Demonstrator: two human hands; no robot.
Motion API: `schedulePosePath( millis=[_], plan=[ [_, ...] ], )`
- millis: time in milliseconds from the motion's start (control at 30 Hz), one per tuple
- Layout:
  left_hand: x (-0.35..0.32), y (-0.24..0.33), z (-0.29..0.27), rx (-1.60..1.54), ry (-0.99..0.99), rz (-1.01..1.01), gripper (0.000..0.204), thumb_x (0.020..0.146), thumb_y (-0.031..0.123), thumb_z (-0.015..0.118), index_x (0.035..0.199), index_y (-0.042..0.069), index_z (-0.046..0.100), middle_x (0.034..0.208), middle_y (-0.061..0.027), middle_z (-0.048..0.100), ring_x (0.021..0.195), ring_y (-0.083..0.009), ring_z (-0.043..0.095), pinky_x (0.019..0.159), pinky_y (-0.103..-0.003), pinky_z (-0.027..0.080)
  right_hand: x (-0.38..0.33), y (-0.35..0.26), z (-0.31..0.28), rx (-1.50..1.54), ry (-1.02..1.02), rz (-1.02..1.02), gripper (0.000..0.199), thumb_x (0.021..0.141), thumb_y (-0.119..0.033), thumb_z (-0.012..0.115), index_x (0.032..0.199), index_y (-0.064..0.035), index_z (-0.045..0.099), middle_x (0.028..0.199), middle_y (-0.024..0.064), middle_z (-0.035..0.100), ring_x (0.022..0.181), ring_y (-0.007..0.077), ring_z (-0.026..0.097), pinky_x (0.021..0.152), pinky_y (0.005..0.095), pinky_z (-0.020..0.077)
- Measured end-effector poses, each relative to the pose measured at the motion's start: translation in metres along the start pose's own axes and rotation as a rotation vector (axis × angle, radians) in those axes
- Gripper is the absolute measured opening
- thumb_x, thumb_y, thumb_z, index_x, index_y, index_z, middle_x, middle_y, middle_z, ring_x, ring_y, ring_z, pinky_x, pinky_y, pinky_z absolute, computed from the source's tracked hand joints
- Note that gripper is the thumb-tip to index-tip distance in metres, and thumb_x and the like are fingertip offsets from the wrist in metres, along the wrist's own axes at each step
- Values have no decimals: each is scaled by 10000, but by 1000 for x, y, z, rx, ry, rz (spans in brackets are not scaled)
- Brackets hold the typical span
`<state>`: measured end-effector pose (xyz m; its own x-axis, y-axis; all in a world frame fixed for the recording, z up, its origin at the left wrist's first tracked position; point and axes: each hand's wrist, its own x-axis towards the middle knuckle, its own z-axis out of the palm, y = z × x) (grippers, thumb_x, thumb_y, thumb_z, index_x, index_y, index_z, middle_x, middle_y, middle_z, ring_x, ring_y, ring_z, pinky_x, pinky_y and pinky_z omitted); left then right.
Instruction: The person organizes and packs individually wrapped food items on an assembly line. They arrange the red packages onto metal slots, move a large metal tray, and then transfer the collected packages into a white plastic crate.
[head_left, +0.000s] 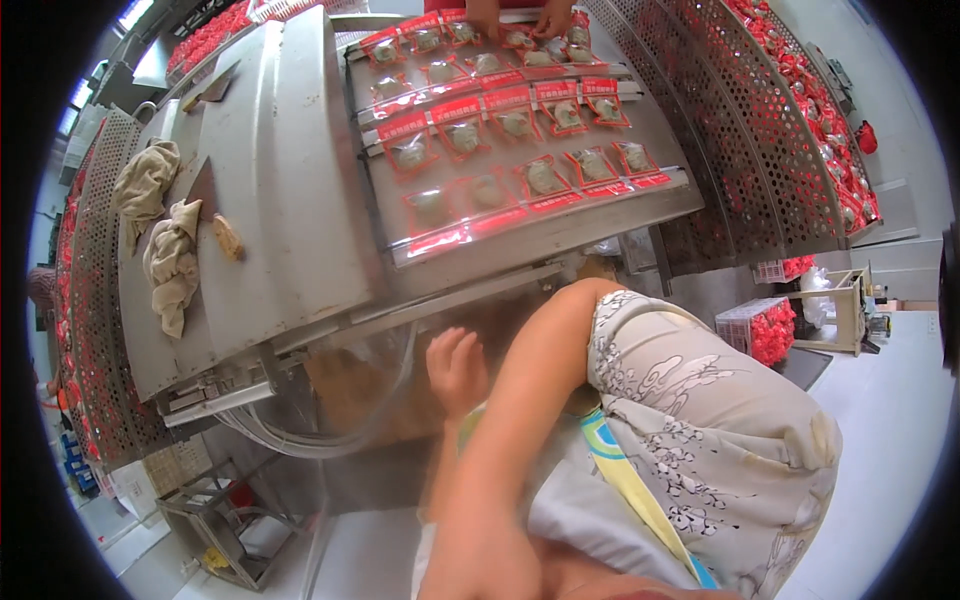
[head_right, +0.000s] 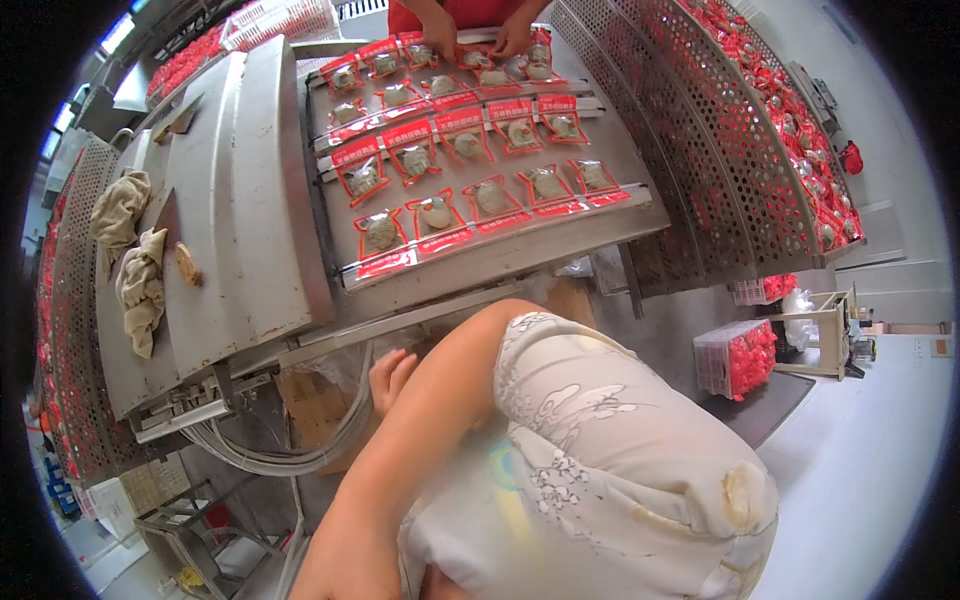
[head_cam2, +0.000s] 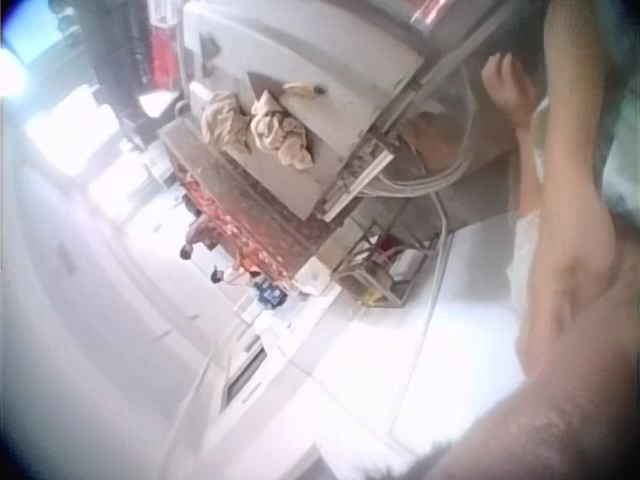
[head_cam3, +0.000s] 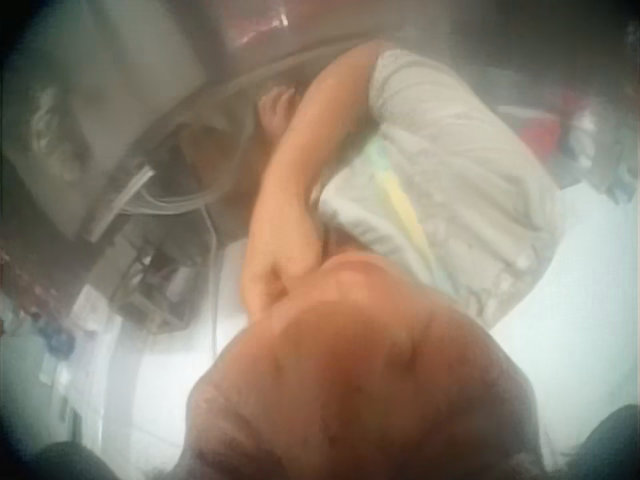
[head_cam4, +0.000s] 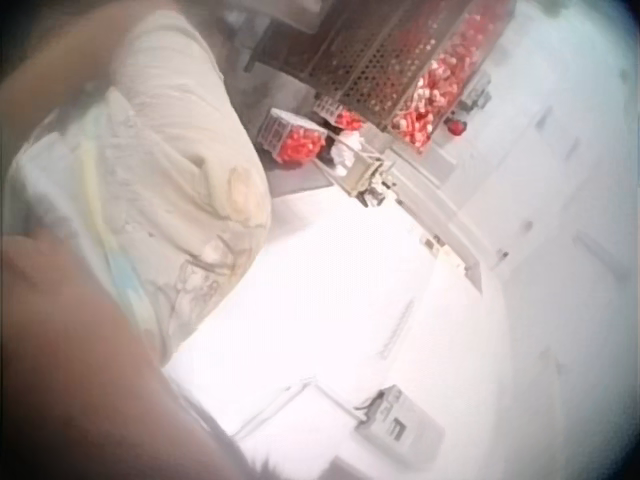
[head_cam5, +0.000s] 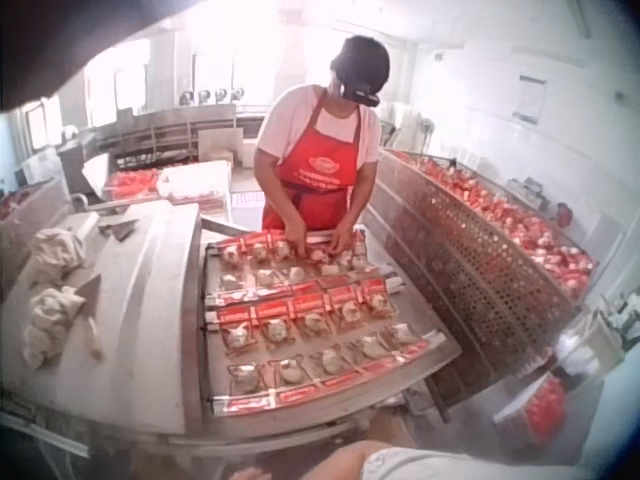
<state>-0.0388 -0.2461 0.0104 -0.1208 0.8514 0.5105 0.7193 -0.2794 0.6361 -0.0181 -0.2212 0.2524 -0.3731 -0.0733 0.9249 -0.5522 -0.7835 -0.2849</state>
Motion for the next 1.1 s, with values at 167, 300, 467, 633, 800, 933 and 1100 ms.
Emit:
schedulePosePath(
  millis=[167,300,467,633,800,933,1100],
  plan=[
    [-34,-26,-24,-115,-40,-272,238,718,55,681,950,62,627,930,-106,609,875,-289,577,799,-373,460,-3,23,-29,118,-30,146,212,886,-155,560,974,37,576,1070,159,532,1022,244,505,838,338,426],
    [-46,-34,-44,-184,55,-385,262,736,82,683,988,57,617,924,-111,621,869,-282,592,786,-362,469,-18,-3,-44,138,192,496,202,819,-124,648,966,5,599,1119,160,515,1050,241,483,822,356,417],
    [-49,-32,-66,-233,149,-434,296,759,115,685,1036,51,603,918,-117,636,862,-273,612,771,-348,482,-8,-67,-42,-183,561,538,478,738,-252,743,1077,30,559,1216,202,446,977,218,534,811,317,453],
    [-44,-19,-54,-142,64,-446,344,803,144,661,1123,65,564,916,-95,659,839,-212,645,733,-313,501,17,-118,1,-927,678,200,798,593,-567,766,1106,-11,513,1093,162,501,811,182,530,685,268,449],
    [-25,7,-29,-350,57,-455,329,826,38,624,1145,28,542,850,-70,626,771,-142,587,728,-261,475,39,-169,53,-1431,335,-115,686,601,-604,706,987,-56,562,983,64,525,753,167,518,630,244,413],
    [15,37,-29,-346,52,-229,358,793,88,666,1133,72,554,829,-78,650,709,-183,637,646,-284,507,39,-165,93,-1532,524,-225,592,651,-564,659,952,-63,566,937,62,531,728,172,524,636,255,418],
    [119,90,-79,-398,88,187,405,798,193,685,1122,3,535,919,-82,620,818,-172,586,769,-320,471,31,-169,130,-1627,723,-274,484,715,-514,600,908,-71,572,880,60,538,696,179,532,644,268,425]
  ],
)
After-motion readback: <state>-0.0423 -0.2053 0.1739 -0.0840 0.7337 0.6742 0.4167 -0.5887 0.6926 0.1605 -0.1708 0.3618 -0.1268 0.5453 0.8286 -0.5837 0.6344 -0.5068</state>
